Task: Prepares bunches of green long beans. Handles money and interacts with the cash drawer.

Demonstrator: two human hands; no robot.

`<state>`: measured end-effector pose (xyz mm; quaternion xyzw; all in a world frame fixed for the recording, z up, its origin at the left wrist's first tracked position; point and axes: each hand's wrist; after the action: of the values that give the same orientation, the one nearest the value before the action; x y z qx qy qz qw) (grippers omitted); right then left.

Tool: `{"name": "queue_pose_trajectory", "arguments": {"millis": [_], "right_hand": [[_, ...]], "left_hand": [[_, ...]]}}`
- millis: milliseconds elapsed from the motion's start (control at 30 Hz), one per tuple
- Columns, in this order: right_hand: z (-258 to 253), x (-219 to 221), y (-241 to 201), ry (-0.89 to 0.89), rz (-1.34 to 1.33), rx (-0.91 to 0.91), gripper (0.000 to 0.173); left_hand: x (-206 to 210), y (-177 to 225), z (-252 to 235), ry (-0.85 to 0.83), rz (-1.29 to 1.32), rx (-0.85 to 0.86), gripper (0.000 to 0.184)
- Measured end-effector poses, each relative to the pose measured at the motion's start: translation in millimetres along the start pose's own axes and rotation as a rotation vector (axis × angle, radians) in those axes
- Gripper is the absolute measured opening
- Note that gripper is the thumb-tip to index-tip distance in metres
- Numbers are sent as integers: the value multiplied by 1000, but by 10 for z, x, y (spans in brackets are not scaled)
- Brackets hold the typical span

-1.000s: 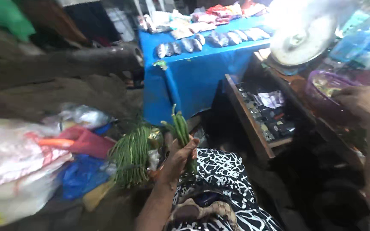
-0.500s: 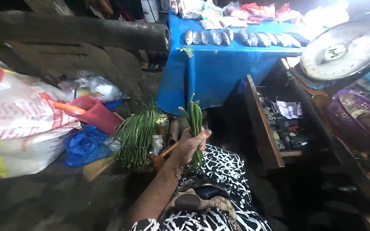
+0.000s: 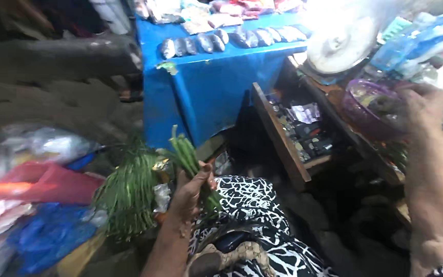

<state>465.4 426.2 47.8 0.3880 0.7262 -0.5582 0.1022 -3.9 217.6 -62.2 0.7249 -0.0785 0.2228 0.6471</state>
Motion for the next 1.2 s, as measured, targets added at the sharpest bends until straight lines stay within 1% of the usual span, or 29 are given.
{"name": "queue_pose_trajectory", "arguments": {"millis": [67, 133, 233, 300, 400, 533, 567, 667, 733, 867, 933, 1067, 1200], "right_hand": [[-73, -7, 83, 104, -54, -37, 33], [-112, -7, 143, 195, -104, -77, 30], [-176, 3, 234, 291, -233, -126, 21], [-203, -11, 269, 319, -295, -145, 24], [-236, -39, 260, 341, -312, -162, 31], [-254, -158, 158, 402, -246, -188, 29], [-239, -188, 117, 367, -226, -187, 30], [-157, -197, 79, 144, -173, -155, 36], [-115, -153, 64, 84, -169, -164, 39], [-34, -61, 22, 24, -245, -146, 36], [-34, -57, 36, 15, -281, -123, 32], [-50, -70, 67, 6, -311, -139, 28], [31, -64, -33, -16, -301, -172, 39]], "left_hand": [[8, -5, -5, 6, -37, 21, 11], [47, 5, -8, 14, -61, 33, 15], [85, -6, -12, -20, -38, 46, 18], [88, -15, -8, -48, -17, 45, 20], [77, -33, -7, -59, -25, 48, 21], [88, -48, -26, -24, -21, 55, 20], [100, -51, -26, -9, -13, 52, 20], [140, -47, -22, 10, -9, 53, 17], [157, -46, -16, 5, -32, 63, 14], [144, -32, -2, -9, -30, 66, 15], [129, -30, 0, -13, -23, 65, 15], [109, -28, -2, 19, -3, 63, 16], [95, -15, 11, -4, -11, 51, 16]]}}
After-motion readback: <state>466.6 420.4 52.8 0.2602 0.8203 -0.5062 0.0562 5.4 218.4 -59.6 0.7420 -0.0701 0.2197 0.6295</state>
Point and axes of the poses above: each hand's wrist, its own z-axis away from the middle knuckle, its own x-axis out of the palm, y = z × x, and after that the axes turned 5 degrees about z, right-handed
